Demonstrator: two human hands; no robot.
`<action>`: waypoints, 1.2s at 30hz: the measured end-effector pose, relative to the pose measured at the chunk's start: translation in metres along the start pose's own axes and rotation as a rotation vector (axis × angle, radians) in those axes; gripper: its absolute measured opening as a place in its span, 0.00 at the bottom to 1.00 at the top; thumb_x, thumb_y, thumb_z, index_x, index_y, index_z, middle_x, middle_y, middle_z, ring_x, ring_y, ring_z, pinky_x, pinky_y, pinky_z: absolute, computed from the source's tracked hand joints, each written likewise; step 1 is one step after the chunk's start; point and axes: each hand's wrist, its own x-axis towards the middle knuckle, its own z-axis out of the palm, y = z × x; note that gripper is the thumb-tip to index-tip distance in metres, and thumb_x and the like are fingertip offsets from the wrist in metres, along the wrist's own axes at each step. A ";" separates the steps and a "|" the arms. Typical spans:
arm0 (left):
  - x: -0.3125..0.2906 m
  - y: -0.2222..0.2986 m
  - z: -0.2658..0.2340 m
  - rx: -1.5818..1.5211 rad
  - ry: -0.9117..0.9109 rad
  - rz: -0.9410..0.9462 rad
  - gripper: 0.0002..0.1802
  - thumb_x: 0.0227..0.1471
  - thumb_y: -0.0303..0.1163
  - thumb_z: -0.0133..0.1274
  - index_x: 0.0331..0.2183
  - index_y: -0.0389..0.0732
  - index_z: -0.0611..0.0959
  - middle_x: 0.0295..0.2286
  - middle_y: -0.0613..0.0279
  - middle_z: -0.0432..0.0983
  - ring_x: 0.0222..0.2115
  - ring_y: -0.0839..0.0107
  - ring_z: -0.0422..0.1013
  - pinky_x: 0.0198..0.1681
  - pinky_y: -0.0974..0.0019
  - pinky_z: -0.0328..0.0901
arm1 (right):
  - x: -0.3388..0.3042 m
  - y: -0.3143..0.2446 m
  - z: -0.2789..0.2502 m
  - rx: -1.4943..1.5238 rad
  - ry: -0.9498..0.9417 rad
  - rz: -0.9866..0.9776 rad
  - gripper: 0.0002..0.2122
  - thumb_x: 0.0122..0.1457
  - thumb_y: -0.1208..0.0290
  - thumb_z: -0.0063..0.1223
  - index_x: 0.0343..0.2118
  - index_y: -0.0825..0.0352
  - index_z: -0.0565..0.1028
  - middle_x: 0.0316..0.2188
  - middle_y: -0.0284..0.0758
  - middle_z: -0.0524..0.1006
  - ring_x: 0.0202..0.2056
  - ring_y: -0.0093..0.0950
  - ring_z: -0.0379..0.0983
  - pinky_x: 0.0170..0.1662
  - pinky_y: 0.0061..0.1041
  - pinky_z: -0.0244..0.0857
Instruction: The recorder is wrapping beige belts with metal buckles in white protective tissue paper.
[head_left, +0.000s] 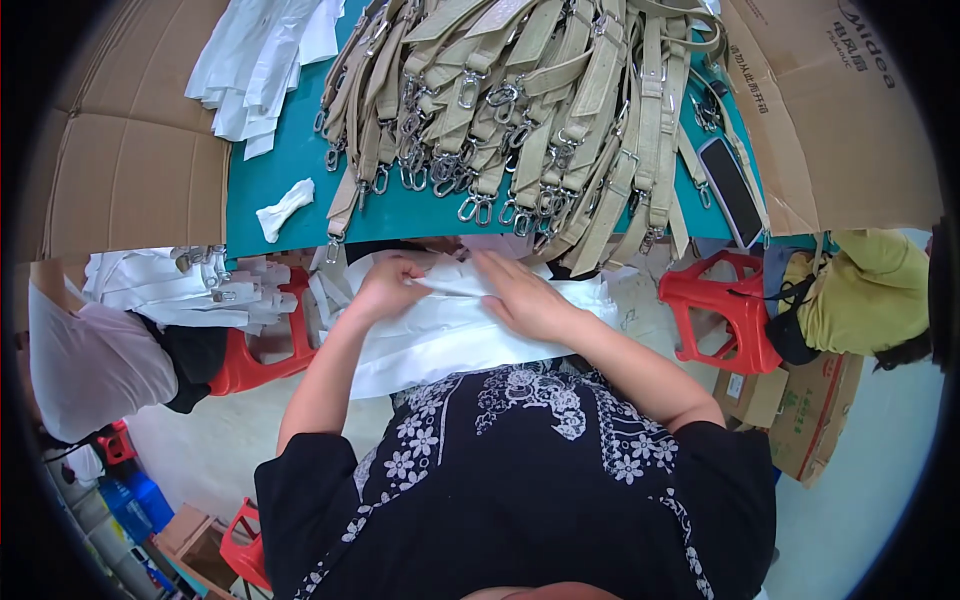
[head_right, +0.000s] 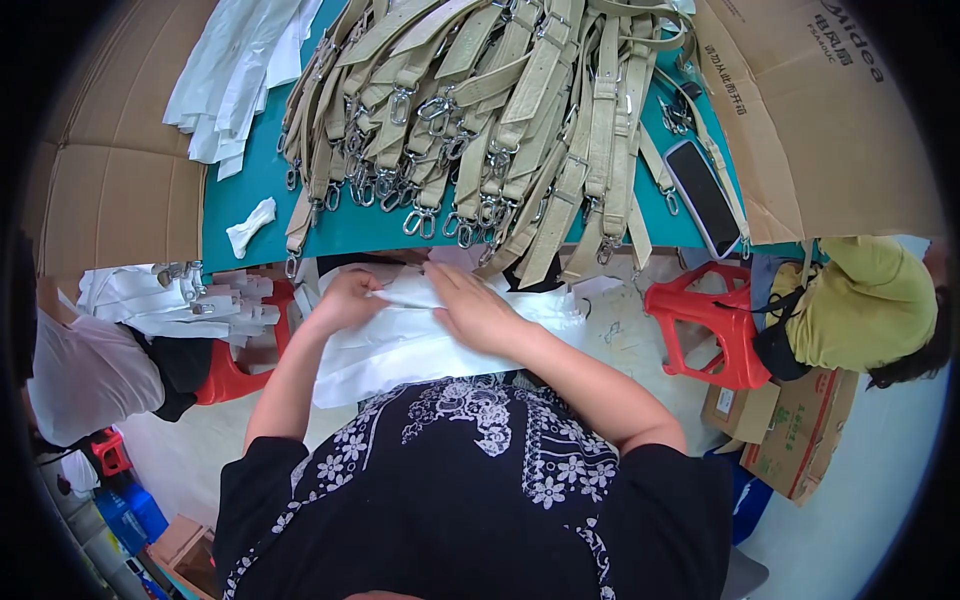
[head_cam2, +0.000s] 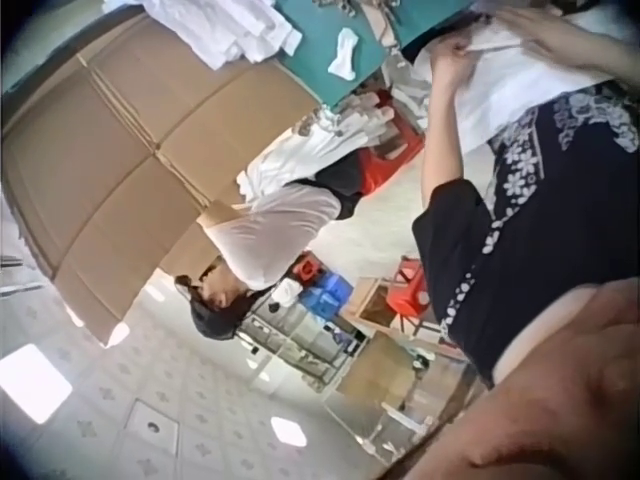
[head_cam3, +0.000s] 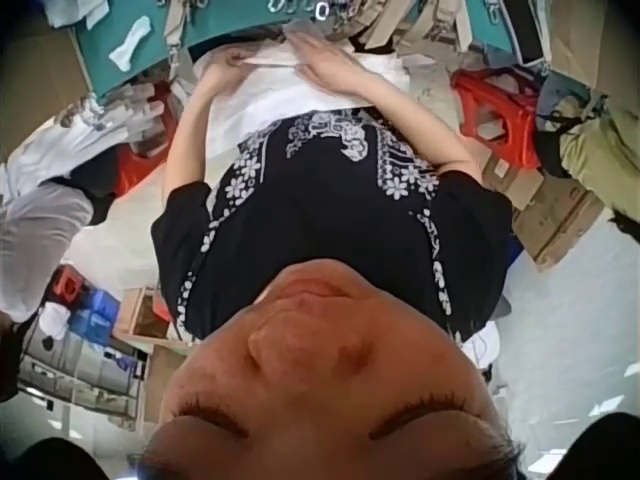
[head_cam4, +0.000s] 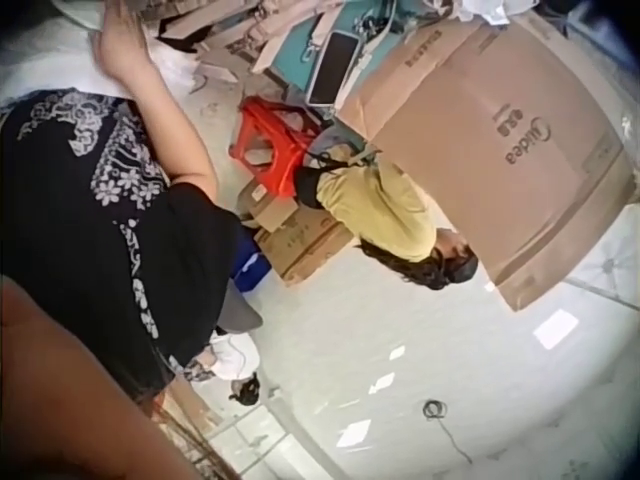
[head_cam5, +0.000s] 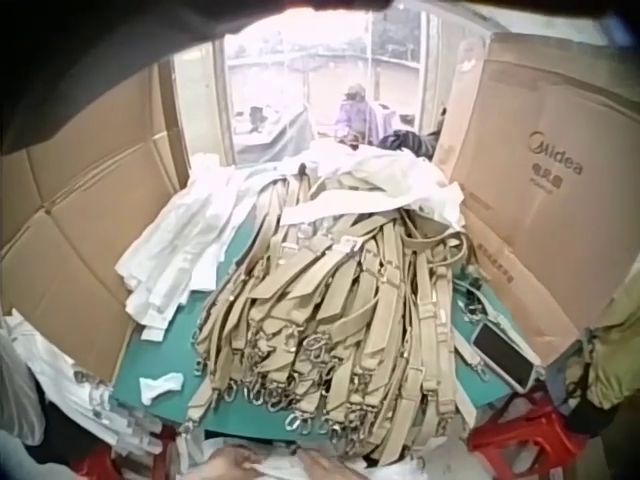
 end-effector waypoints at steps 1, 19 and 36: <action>-0.007 0.002 -0.004 -0.183 0.020 0.304 0.09 0.43 0.33 0.54 0.25 0.37 0.78 0.20 0.63 0.72 0.23 0.72 0.67 0.28 0.69 0.62 | 0.011 0.000 0.003 0.124 -0.026 -0.029 0.20 0.52 0.66 0.49 0.46 0.69 0.65 0.38 0.40 0.72 0.43 0.34 0.66 0.49 0.31 0.58; -0.206 -0.126 -0.228 -1.377 0.199 1.085 0.10 0.53 0.35 0.45 0.23 0.42 0.69 0.21 0.61 0.69 0.19 0.73 0.66 0.22 0.70 0.64 | 0.042 0.015 -0.067 0.153 -0.959 0.015 0.17 0.50 0.59 0.54 0.36 0.69 0.73 0.24 0.37 0.75 0.27 0.23 0.70 0.32 0.23 0.63; -0.087 0.109 -0.065 -0.263 -0.105 0.492 0.20 0.41 0.39 0.60 0.34 0.35 0.78 0.27 0.61 0.75 0.27 0.74 0.69 0.33 0.70 0.64 | 0.062 -0.054 -0.086 0.302 -0.369 -0.103 0.08 0.46 0.66 0.54 0.27 0.64 0.76 0.21 0.38 0.75 0.25 0.34 0.72 0.30 0.28 0.64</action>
